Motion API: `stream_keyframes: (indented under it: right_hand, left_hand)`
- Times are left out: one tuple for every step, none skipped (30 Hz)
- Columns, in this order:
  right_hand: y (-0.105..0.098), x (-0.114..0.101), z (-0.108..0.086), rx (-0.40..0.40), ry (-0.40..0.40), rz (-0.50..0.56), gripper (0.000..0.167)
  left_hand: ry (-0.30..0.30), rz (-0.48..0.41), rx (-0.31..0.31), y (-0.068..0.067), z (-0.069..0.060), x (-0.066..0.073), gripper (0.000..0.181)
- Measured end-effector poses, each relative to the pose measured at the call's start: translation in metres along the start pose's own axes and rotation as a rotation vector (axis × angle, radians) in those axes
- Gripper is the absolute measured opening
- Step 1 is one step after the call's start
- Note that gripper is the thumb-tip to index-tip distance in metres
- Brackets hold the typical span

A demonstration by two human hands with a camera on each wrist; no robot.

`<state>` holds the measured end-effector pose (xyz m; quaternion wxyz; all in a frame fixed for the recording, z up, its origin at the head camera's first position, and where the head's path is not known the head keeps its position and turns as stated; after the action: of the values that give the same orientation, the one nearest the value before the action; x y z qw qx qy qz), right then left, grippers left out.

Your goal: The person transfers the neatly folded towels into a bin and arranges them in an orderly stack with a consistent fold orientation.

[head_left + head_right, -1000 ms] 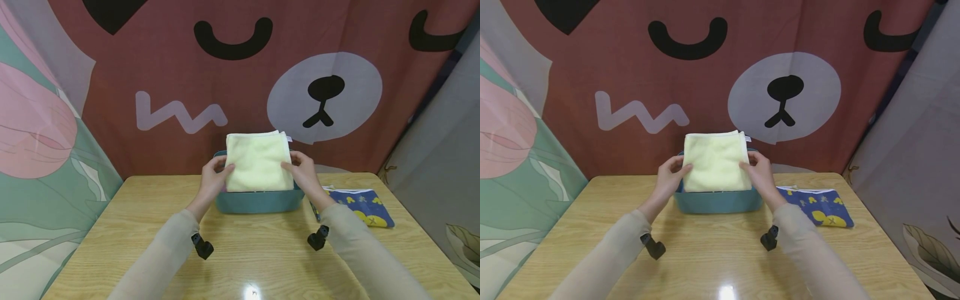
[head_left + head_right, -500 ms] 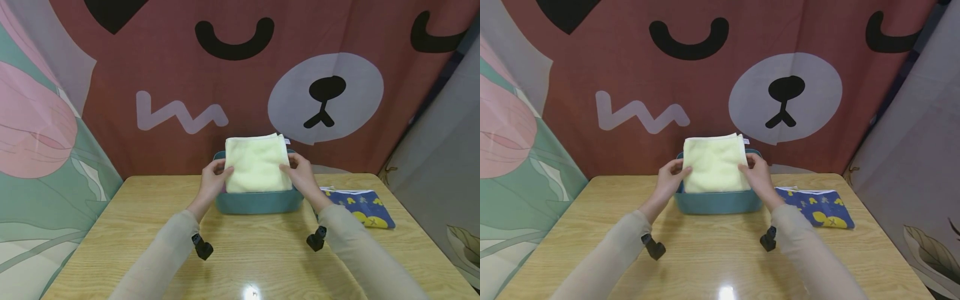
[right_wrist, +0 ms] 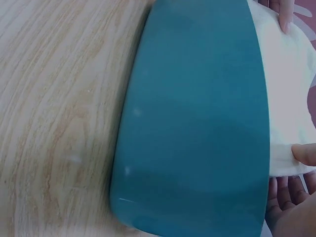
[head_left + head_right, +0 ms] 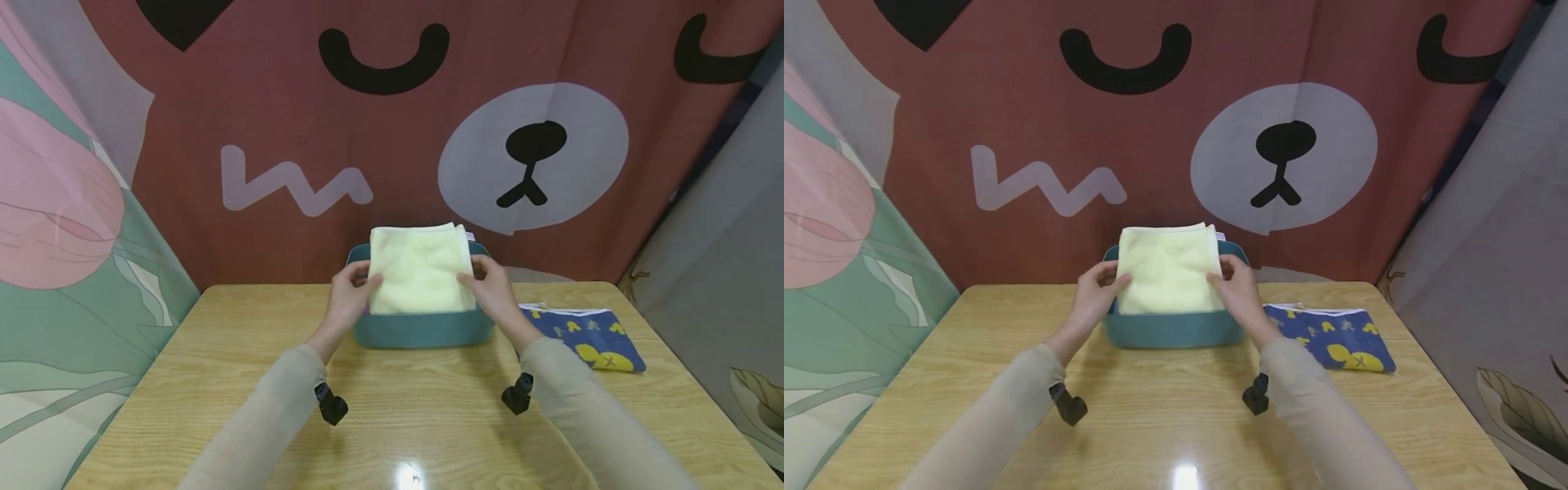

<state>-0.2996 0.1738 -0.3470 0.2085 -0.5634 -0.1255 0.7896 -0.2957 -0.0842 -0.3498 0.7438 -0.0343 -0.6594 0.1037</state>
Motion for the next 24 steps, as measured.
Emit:
stream_keyframes:
  right_hand:
    - [0.000,0.001,0.000,-0.002,0.000,-0.005,0.035]
    - [0.000,0.002,-0.001,-0.004,0.001,-0.009,0.035]
    - [0.001,0.004,-0.001,-0.007,0.001,-0.015,0.035]
    - [0.001,0.005,-0.001,-0.010,0.001,-0.019,0.035]
    - [0.001,0.006,-0.002,-0.013,0.003,-0.021,0.035]
    - [0.002,0.007,-0.002,-0.015,0.000,-0.025,0.035]
    - [0.002,0.008,-0.002,-0.018,-0.001,-0.027,0.035]
    - [0.002,0.009,-0.003,-0.020,-0.005,-0.027,0.035]
    - [0.002,0.009,-0.003,-0.022,-0.008,-0.026,0.035]
    - [0.002,0.010,-0.004,-0.025,-0.009,-0.024,0.035]
    - [0.002,0.010,-0.004,-0.026,-0.009,-0.023,0.036]
    - [0.002,0.010,-0.005,-0.029,-0.009,-0.021,0.035]
    - [0.002,0.010,-0.005,-0.032,-0.009,-0.020,0.035]
    - [0.003,0.010,-0.006,-0.032,-0.018,-0.022,0.035]
    - [0.003,0.011,-0.006,-0.031,-0.020,-0.020,0.035]
    - [0.003,0.011,-0.007,-0.028,-0.029,-0.024,0.035]
    - [0.003,0.011,-0.007,-0.024,-0.038,-0.029,0.035]
    - [0.003,0.012,-0.007,-0.024,-0.048,-0.037,0.034]
    - [0.004,0.012,-0.008,-0.023,-0.055,-0.044,0.034]
    - [0.004,0.013,-0.008,-0.021,-0.061,-0.051,0.033]
    - [0.004,0.014,-0.008,-0.021,-0.060,-0.055,0.033]
    - [0.004,0.014,-0.009,-0.021,-0.060,-0.065,0.032]
    - [0.004,0.015,-0.009,-0.023,-0.057,-0.073,0.032]
    - [0.004,0.015,-0.009,-0.025,-0.053,-0.078,0.032]
  left_hand:
    - [-0.001,0.011,-0.001,0.000,0.000,-0.001,0.033]
    - [-0.001,0.023,-0.002,0.001,0.000,-0.002,0.034]
    - [-0.002,0.035,-0.004,0.001,0.000,-0.003,0.034]
    - [-0.004,0.047,-0.006,0.002,0.000,-0.004,0.035]
    - [-0.002,0.059,-0.007,0.002,0.000,-0.005,0.035]
    - [0.000,0.072,-0.009,0.002,0.000,-0.006,0.036]
    - [0.000,0.086,-0.010,0.003,0.000,-0.007,0.036]
    - [0.003,0.097,-0.011,0.003,-0.001,-0.007,0.036]
    - [0.010,0.111,-0.009,0.003,-0.001,-0.008,0.036]
    - [0.021,0.124,-0.005,0.003,-0.001,-0.008,0.036]
    - [0.029,0.135,-0.002,0.003,-0.002,-0.008,0.036]
    - [0.035,0.143,0.000,0.003,-0.002,-0.007,0.036]
    - [0.043,0.149,0.000,0.004,-0.002,-0.007,0.036]
    - [0.050,0.153,0.001,0.004,-0.003,-0.008,0.036]
    - [0.058,0.159,0.002,0.004,-0.003,-0.008,0.036]
    - [0.061,0.160,0.002,0.004,-0.003,-0.008,0.036]
    - [0.063,0.162,0.001,0.004,-0.003,-0.009,0.036]
    - [0.066,0.165,0.000,0.004,-0.003,-0.009,0.036]
    - [0.068,0.167,0.000,0.004,-0.003,-0.009,0.036]
    - [0.068,0.170,0.000,0.004,-0.003,-0.010,0.036]
    - [0.067,0.174,0.000,0.004,-0.003,-0.010,0.036]
    - [0.065,0.176,0.000,0.004,-0.003,-0.010,0.036]
    - [0.061,0.177,-0.001,0.004,-0.004,-0.010,0.036]
    - [0.059,0.178,-0.001,0.004,-0.004,-0.010,0.036]
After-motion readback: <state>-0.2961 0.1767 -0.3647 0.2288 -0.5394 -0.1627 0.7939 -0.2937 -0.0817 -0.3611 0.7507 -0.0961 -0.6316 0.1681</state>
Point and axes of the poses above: each hand's wrist, its own z-axis towards the middle knuckle, its own y-axis out of the palm, x = y × z, the point moved 3 cm from there along z, towards the middle knuckle, and after that the axes turned 4 degrees about -y, right-handed, at the moved point
